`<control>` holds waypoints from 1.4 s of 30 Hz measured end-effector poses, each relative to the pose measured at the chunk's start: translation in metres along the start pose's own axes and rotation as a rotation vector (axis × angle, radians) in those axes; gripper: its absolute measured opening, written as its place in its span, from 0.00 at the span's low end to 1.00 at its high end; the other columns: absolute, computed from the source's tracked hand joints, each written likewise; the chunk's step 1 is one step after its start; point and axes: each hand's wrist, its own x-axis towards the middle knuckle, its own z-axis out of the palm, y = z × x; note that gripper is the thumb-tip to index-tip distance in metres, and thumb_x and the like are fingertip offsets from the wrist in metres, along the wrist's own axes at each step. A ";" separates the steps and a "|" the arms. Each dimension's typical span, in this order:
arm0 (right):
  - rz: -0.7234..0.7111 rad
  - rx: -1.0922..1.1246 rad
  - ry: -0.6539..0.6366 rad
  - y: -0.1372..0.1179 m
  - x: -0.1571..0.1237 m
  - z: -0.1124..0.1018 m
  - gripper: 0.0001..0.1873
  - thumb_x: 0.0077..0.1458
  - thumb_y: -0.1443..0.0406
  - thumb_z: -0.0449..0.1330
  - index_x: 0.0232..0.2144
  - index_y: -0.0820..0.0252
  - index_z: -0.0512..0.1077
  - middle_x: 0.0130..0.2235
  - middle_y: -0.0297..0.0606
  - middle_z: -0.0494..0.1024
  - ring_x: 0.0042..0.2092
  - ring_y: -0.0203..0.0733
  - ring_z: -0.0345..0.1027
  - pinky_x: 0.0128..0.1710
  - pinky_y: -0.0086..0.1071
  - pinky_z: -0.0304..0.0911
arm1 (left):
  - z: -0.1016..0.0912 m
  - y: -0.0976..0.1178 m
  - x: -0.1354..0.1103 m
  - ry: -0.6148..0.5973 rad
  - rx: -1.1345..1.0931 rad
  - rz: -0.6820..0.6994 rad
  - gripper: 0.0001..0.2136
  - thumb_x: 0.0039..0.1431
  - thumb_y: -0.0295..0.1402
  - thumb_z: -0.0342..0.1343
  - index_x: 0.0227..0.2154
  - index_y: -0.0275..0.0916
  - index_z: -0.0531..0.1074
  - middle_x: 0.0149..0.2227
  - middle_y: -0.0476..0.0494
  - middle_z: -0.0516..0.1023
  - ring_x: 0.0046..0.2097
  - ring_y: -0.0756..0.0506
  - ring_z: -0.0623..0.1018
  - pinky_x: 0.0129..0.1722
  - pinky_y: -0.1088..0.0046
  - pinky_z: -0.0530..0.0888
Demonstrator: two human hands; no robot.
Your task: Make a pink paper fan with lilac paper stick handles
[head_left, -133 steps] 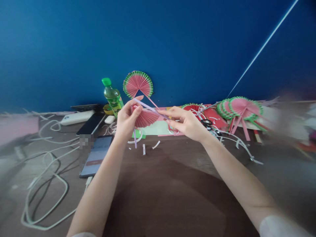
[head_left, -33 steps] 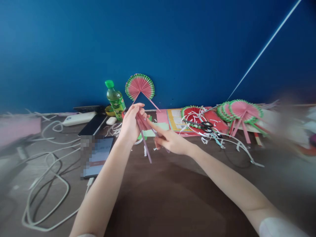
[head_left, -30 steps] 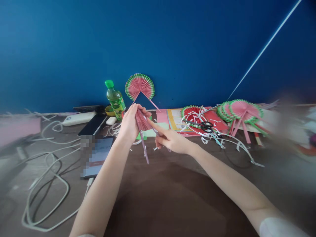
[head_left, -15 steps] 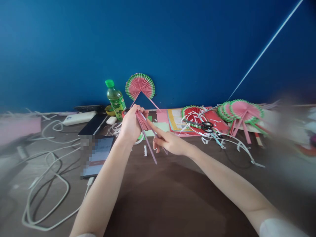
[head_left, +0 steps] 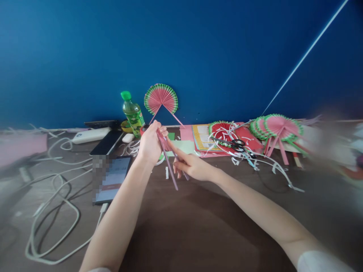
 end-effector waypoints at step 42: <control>-0.046 -0.775 0.384 0.005 -0.030 -0.103 0.18 0.53 0.70 0.51 0.40 0.51 0.77 0.41 0.35 0.78 0.40 0.43 0.67 0.41 0.40 0.62 | -0.066 0.038 0.014 -0.235 1.641 0.239 0.10 0.47 0.33 0.52 0.28 0.46 0.79 0.32 0.44 0.78 0.35 0.41 0.73 0.40 0.68 0.66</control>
